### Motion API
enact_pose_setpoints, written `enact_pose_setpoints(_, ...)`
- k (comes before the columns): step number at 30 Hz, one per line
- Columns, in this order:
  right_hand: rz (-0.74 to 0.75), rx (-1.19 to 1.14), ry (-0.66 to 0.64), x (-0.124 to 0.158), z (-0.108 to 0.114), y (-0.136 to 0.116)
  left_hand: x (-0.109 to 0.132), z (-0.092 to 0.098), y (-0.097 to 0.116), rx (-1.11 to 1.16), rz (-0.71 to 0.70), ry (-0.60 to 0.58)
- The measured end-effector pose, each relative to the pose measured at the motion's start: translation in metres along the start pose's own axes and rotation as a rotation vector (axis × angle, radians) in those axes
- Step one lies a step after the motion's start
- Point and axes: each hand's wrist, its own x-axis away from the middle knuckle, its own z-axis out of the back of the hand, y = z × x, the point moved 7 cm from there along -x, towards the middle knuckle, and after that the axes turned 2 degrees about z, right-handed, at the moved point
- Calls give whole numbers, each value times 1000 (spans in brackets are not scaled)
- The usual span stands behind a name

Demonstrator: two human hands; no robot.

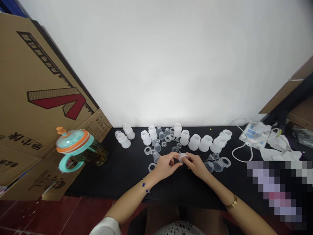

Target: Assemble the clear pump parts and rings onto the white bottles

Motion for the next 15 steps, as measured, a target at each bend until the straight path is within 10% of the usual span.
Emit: enact_pose_setpoints(15, -27, -220, 60, 3, 5, -1, 0, -6, -4, 162, 102, 14)
